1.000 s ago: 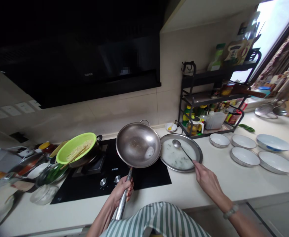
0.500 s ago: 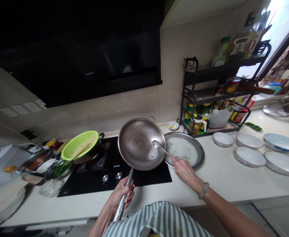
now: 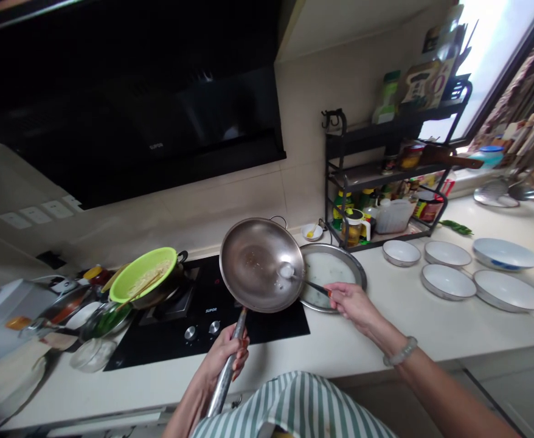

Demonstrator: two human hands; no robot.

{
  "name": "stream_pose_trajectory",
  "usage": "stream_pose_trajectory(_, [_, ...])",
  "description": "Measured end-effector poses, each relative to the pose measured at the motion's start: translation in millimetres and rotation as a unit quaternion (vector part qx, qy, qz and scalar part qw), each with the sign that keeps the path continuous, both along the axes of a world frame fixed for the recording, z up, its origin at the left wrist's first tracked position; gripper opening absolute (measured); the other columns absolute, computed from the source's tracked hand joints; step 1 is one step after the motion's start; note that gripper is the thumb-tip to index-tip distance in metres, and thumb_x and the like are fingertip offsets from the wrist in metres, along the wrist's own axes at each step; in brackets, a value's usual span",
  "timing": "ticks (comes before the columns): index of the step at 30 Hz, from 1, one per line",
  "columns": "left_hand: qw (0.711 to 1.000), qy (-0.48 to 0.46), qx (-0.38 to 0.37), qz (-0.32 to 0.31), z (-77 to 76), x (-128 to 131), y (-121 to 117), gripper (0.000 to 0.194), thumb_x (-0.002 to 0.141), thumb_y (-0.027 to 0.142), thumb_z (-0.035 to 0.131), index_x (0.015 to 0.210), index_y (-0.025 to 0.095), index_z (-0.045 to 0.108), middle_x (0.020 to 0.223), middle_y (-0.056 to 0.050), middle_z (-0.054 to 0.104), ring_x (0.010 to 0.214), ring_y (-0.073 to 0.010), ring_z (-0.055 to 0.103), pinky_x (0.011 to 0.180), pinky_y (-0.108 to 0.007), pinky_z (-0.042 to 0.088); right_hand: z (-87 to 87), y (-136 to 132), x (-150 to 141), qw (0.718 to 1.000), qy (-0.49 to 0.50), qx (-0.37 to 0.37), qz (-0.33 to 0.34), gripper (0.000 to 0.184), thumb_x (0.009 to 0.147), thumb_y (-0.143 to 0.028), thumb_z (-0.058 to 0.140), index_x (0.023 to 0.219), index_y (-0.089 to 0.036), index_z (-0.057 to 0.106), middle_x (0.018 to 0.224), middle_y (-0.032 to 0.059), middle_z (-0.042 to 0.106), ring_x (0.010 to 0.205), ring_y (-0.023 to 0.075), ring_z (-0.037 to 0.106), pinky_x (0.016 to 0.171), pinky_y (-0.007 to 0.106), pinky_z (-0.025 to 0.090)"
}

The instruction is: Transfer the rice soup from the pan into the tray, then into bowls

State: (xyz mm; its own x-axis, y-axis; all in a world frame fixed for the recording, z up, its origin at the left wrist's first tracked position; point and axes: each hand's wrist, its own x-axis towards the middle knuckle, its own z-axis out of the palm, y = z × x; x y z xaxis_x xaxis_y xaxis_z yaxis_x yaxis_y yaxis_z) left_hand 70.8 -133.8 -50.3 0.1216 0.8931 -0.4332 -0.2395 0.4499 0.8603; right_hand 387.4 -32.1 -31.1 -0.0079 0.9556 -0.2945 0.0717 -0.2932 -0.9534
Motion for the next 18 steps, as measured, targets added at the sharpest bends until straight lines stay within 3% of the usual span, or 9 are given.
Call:
stream_pose_trajectory(5, [0.999, 0.005, 0.028, -0.015, -4.3, 5, 4, 0.036, 0.065, 0.029, 0.072, 0.080, 0.024, 0.039, 0.051, 0.010, 0.044, 0.036, -0.0062, 0.036, 0.033, -0.017, 0.031, -0.5, 0, 37, 0.999, -0.015, 0.005, -0.034, 0.046, 0.063, -0.031, 0.065, 0.103, -0.009, 0.073, 0.056, 0.0007, 0.060, 0.044, 0.0094, 0.040, 0.041, 0.022, 0.025])
stream_pose_trajectory(9, [0.999, 0.030, 0.038, -0.020, -5.2, 9, 7, 0.035, 0.066, 0.030, 0.071, 0.081, 0.024, 0.040, 0.050, 0.009, 0.046, 0.035, -0.0065, 0.036, 0.033, -0.017, 0.031, -16.9, 2, 66, 0.988, -0.115, 0.098, -0.021, 0.042, 0.072, -0.033, 0.059, 0.104, -0.010, 0.075, 0.056, 0.0020, 0.063, 0.052, 0.0163, 0.055, 0.052, 0.028, 0.044])
stream_pose_trajectory(12, [0.997, 0.064, 0.049, -0.019, -2.5, 14, 10, 0.032, 0.066, 0.031, 0.069, 0.081, 0.024, 0.043, 0.048, 0.009, 0.047, 0.033, -0.0074, 0.036, 0.032, -0.019, 0.031, -37.8, 0, 81, 0.954, -0.244, 0.173, 0.007, 0.039, 0.080, -0.033, 0.052, 0.105, -0.015, 0.076, 0.067, 0.0067, 0.072, 0.065, 0.0234, 0.068, 0.067, 0.034, 0.054])
stream_pose_trajectory(15, [0.991, 0.110, 0.071, -0.019, 1.9, 22, 13, 0.030, 0.064, 0.030, 0.068, 0.078, 0.024, 0.042, 0.045, 0.009, 0.046, 0.032, -0.0081, 0.037, 0.032, -0.019, 0.030, -62.9, -5, 91, 0.901, -0.340, 0.268, 0.016, 0.039, 0.087, -0.032, 0.046, 0.109, -0.020, 0.077, 0.098, 0.0121, 0.078, 0.087, 0.0272, 0.074, 0.080, 0.036, 0.057])
stream_pose_trajectory(18, [0.982, 0.163, 0.095, -0.025, 7.3, 29, 16, 0.027, 0.063, 0.028, 0.066, 0.075, 0.024, 0.042, 0.045, 0.008, 0.047, 0.032, -0.0087, 0.040, 0.033, -0.019, 0.030, -82.3, -10, 97, 0.860, -0.391, 0.329, 0.022, 0.042, 0.092, -0.030, 0.042, 0.117, -0.021, 0.075, 0.099, 0.0126, 0.076, 0.084, 0.0254, 0.073, 0.075, 0.034, 0.058])
